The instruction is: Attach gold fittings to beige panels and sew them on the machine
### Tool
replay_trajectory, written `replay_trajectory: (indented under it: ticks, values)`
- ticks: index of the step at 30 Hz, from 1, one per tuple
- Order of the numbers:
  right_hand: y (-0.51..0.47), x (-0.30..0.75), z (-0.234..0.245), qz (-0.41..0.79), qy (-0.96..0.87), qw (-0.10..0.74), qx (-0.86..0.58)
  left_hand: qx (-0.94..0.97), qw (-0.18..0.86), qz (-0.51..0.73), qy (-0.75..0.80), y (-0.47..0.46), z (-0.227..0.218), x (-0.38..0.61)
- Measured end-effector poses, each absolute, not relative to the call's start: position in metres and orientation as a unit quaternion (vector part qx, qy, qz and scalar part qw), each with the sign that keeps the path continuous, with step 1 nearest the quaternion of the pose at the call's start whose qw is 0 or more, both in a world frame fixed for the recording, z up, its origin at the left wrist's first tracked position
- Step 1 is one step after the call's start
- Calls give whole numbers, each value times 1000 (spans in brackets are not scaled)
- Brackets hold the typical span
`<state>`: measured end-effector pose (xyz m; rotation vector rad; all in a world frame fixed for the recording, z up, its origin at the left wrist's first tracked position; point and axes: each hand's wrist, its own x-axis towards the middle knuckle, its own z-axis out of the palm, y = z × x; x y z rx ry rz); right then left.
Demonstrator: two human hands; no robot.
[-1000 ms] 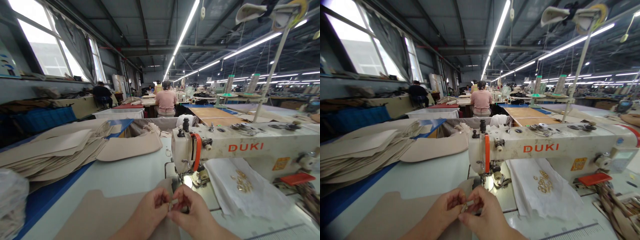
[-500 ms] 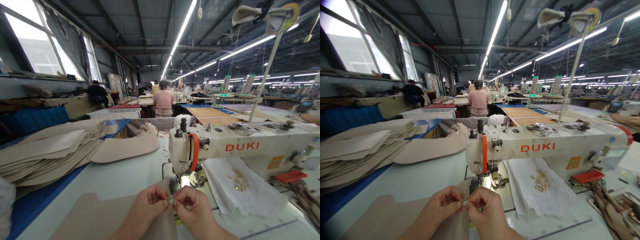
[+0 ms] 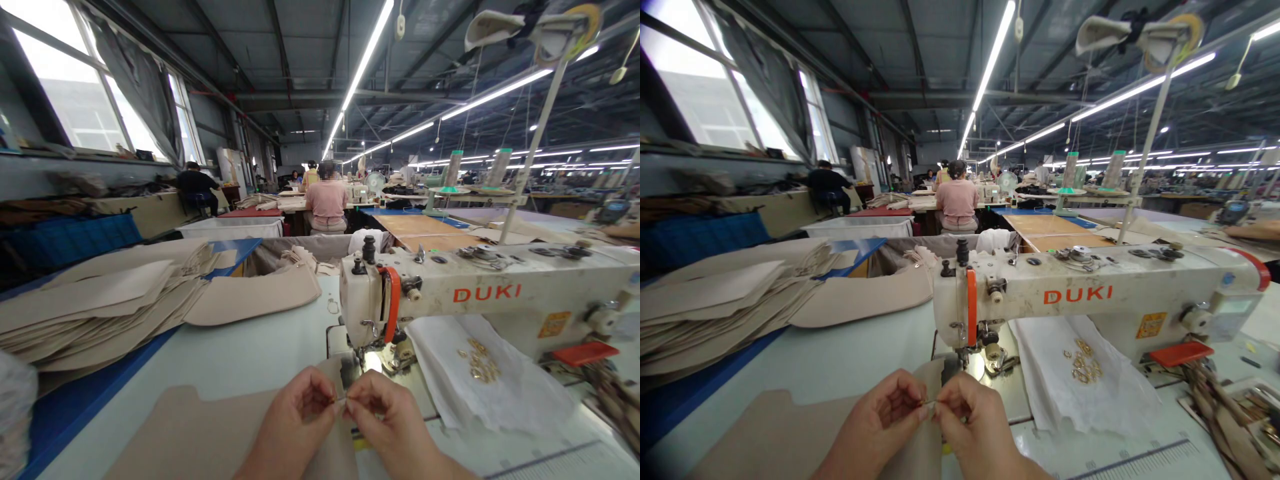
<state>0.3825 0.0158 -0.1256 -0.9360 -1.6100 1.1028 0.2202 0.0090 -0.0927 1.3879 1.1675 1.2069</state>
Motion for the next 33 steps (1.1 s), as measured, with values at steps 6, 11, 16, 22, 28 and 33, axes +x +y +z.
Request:
replay_trajectory:
  ticks: [6, 11, 16, 22, 28, 33]
  values:
    - [17, 382, -122, 527, -617, 453, -369, 603, 413, 478, 487, 8, -95, 217]
    - [17, 384, -124, 513, -631, 445, -375, 595, 467, 448, 476, 11, -97, 215]
    - [18, 385, -121, 481, -661, 430, -384, 648, 445, 372, 495, 9, -96, 212]
    - [16, 387, -112, 448, -682, 422, -395, 673, 376, 377, 513, 6, -91, 214]
    - [15, 388, -111, 400, -708, 407, -416, 670, 388, 370, 513, 7, -94, 215]
    - [16, 390, -112, 420, -686, 417, -423, 709, 335, 341, 519, 11, -88, 210]
